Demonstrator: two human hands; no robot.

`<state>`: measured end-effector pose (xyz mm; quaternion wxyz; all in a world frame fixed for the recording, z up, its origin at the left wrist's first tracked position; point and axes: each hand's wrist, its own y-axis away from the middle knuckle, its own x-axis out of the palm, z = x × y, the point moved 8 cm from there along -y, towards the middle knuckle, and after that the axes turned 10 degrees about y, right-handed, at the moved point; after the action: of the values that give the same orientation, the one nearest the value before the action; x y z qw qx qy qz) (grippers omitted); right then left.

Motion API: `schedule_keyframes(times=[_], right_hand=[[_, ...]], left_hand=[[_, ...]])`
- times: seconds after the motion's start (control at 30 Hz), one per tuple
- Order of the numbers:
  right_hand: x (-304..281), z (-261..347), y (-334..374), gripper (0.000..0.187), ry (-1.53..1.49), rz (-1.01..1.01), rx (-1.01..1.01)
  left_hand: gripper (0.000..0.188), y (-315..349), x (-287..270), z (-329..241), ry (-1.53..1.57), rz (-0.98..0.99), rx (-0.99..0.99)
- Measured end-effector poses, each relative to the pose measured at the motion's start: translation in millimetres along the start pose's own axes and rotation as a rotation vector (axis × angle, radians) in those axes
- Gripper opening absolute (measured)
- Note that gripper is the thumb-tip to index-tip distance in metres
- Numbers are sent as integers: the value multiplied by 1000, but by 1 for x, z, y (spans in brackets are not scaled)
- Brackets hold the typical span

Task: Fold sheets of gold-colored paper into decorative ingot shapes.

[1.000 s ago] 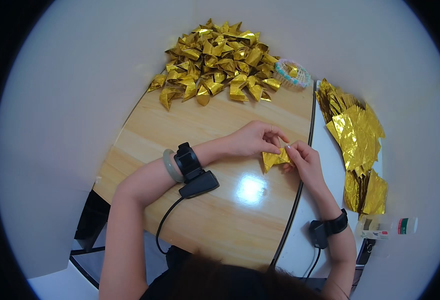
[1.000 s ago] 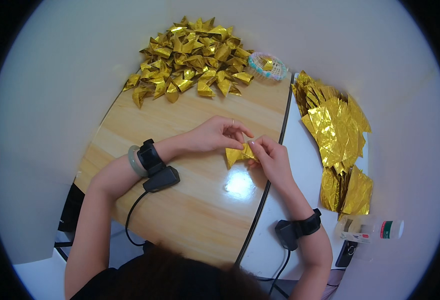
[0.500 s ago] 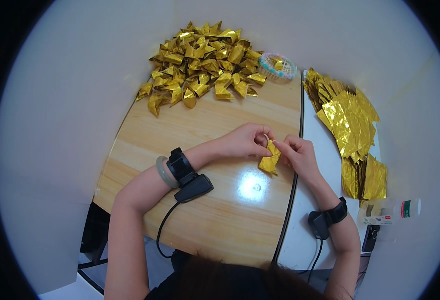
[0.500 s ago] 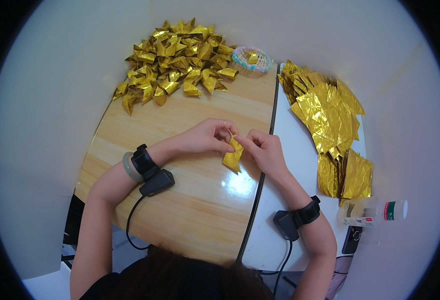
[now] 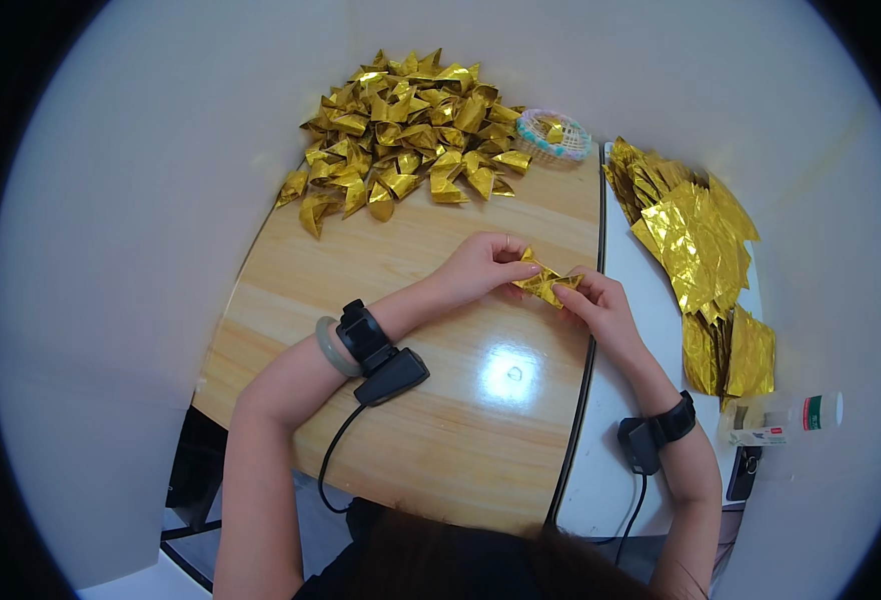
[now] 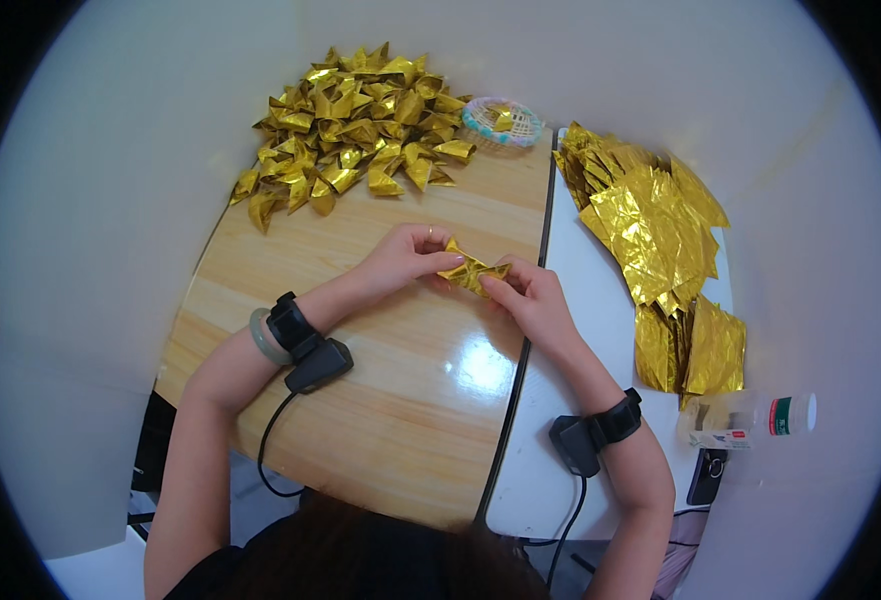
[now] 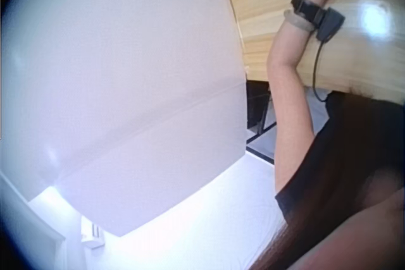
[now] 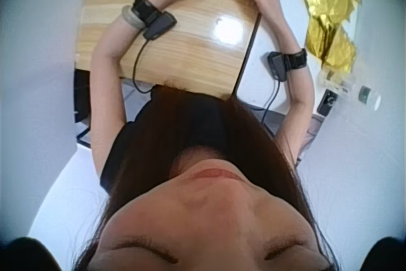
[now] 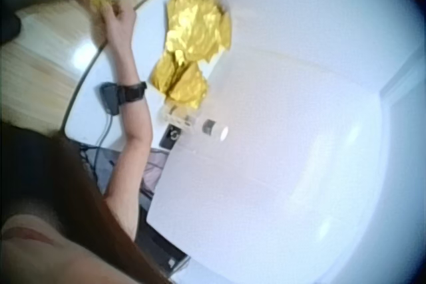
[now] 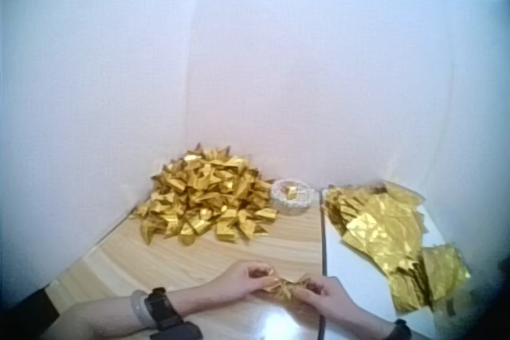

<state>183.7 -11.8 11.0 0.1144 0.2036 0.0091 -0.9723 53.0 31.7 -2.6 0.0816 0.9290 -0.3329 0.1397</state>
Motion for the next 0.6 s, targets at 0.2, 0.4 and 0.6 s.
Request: schedule_keyframes(times=[0.2,0.4,0.6], right_hand=[[-3,-5,-1,30,-37,-21,54],[-5,-5,-2,27,-59,-54,19],[-20,-7,-1,25,-59,-246,-18]], left_hand=[[22,1,3,3,-14,62,5],[27,2,-1,5,97,19,-86],[21,0,-7,4,21,-71,-77]])
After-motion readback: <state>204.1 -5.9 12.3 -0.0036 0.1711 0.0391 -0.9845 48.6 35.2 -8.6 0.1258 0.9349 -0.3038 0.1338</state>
